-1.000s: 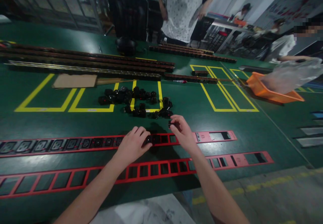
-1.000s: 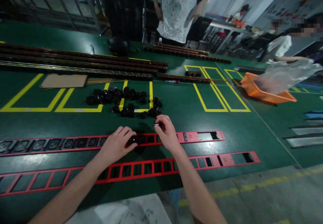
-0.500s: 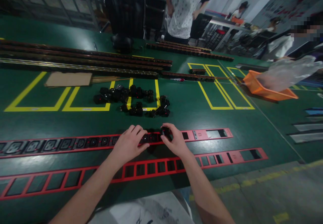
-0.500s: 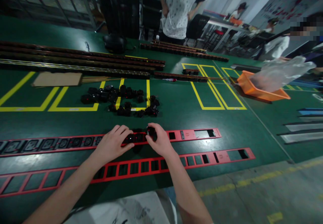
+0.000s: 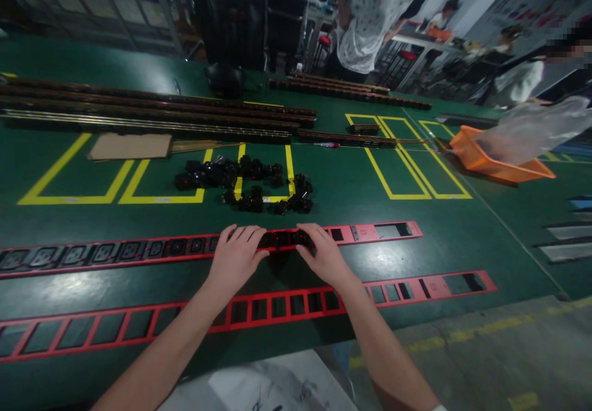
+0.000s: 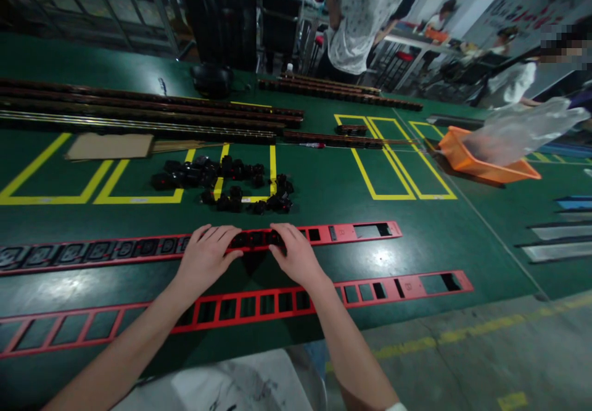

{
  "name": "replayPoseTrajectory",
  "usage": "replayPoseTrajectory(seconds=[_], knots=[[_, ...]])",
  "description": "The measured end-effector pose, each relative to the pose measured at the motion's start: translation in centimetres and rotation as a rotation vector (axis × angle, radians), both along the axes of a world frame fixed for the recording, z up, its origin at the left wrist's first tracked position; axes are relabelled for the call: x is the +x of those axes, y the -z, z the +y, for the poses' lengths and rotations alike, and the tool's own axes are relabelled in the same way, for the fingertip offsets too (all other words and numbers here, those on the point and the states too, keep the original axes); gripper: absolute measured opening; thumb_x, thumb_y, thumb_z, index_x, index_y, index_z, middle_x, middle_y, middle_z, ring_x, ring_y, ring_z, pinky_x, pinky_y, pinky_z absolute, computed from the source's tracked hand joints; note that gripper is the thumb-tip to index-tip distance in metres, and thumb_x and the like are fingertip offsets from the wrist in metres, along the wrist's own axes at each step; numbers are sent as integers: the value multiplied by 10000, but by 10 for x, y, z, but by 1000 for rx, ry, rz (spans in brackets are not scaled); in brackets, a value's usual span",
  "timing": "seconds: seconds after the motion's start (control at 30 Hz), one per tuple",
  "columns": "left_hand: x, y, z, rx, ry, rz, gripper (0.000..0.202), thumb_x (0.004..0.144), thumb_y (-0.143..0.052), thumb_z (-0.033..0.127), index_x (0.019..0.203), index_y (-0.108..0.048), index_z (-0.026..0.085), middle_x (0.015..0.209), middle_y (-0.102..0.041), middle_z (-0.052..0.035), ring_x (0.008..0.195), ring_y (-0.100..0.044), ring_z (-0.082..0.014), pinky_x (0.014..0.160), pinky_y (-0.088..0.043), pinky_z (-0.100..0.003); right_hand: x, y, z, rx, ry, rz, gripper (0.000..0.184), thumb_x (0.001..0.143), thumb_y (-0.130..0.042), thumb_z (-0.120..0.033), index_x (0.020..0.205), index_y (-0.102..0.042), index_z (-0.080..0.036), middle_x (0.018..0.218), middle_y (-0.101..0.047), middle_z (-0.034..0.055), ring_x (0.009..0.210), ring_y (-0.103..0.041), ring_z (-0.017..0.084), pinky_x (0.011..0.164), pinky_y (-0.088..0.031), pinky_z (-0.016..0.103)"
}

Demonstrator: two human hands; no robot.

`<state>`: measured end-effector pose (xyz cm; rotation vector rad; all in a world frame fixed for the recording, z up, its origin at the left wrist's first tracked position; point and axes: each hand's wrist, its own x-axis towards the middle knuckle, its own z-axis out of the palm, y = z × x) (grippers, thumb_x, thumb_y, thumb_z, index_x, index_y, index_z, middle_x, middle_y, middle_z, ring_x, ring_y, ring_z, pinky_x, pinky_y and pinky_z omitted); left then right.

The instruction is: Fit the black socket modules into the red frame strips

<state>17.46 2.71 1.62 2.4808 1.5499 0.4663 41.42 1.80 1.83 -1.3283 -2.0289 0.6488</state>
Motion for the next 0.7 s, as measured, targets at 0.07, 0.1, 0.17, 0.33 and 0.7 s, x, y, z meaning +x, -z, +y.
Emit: replayPoseTrajectory(seconds=[0.07,0.1,0.17,0.33,0.7], knots=[[-1,0,0,-11,12,0,341,901,-603,262,1240,-599,220,1258,-662,-95,1175,-598,-280,1083,-372,-522,4,-7,7,-18,-31,-24,441,915,-548,-154,1345,-520,-251,1263,-590,89,1207,-566,215,1049,-474,428],[-1,0,0,-14,24,-4,347,906,-592,260,1250,-592,218,1265,-657,-95,1186,-592,-278,1092,-367,-521,6,-10,11,-24,-52,-35,437,914,-546,-149,1339,-528,-251,1257,-591,86,1194,-573,212,1041,-480,421],[-2,1,0,-14,43,-13,362,914,-573,265,1273,-577,220,1279,-646,-94,1203,-583,-274,1113,-348,-523,9,-13,17,-22,-104,-52,419,912,-558,-155,1321,-548,-244,1242,-599,83,1165,-586,210,1020,-492,409],[-4,3,-1,-10,54,4,396,913,-567,276,1303,-555,208,1303,-627,-102,1208,-569,-277,1119,-340,-517,10,-1,23,45,-187,-44,391,886,-620,-177,1273,-579,-213,1187,-634,88,1116,-589,222,987,-495,422],[-2,3,-1,-5,50,25,387,912,-567,286,1287,-558,191,1294,-618,-103,1173,-558,-287,1025,-404,-467,8,6,22,48,-149,-30,323,858,-653,-144,1173,-602,-201,1113,-657,71,1039,-575,215,923,-491,398]])
